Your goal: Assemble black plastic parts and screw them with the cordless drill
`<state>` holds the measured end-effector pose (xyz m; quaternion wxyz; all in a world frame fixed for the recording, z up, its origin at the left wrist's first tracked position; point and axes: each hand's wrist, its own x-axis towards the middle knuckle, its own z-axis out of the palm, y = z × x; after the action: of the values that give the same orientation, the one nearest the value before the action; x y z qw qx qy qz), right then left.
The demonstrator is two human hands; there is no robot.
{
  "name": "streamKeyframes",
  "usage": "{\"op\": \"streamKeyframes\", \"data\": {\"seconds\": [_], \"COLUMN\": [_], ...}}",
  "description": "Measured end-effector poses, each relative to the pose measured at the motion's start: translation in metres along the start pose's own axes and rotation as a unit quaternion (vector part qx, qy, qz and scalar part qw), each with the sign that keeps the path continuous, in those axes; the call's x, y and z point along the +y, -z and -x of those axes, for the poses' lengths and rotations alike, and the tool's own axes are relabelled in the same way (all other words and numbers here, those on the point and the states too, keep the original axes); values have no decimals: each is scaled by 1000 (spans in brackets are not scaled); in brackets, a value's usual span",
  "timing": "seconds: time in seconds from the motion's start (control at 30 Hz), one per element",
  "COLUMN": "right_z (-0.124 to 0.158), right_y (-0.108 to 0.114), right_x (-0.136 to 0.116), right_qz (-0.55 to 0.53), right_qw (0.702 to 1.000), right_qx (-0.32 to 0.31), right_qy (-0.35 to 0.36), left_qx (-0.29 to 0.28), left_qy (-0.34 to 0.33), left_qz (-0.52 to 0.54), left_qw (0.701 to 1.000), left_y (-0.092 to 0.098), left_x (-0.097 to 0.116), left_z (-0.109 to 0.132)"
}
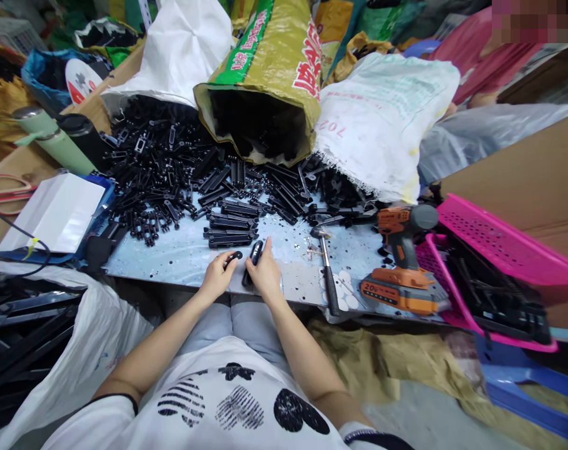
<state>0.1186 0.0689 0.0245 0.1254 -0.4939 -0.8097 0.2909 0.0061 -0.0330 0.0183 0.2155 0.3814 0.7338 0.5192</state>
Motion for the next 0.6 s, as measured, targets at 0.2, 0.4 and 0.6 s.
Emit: {"op": "streamKeyframes", "data": {"seconds": [0.2, 0.4, 0.6], "right_z": [15, 26, 17], "right_y": [-4, -3, -5], "right_x": [7, -7, -4], "right_qz": [-265, -454, -539], "right_qw": [964, 891, 831], "right_qx": [13, -21, -93], "right_qy": [7, 4, -98], "left_qx": [-39, -20, -25], "left_qy": [-37, -40, -45], "left_qz": [-5, 7, -9], "left_qw": [999, 999, 999], "left_y": [3, -4, -1], "left_x": [10, 22, 22], "left_z": [6, 6, 4]}}
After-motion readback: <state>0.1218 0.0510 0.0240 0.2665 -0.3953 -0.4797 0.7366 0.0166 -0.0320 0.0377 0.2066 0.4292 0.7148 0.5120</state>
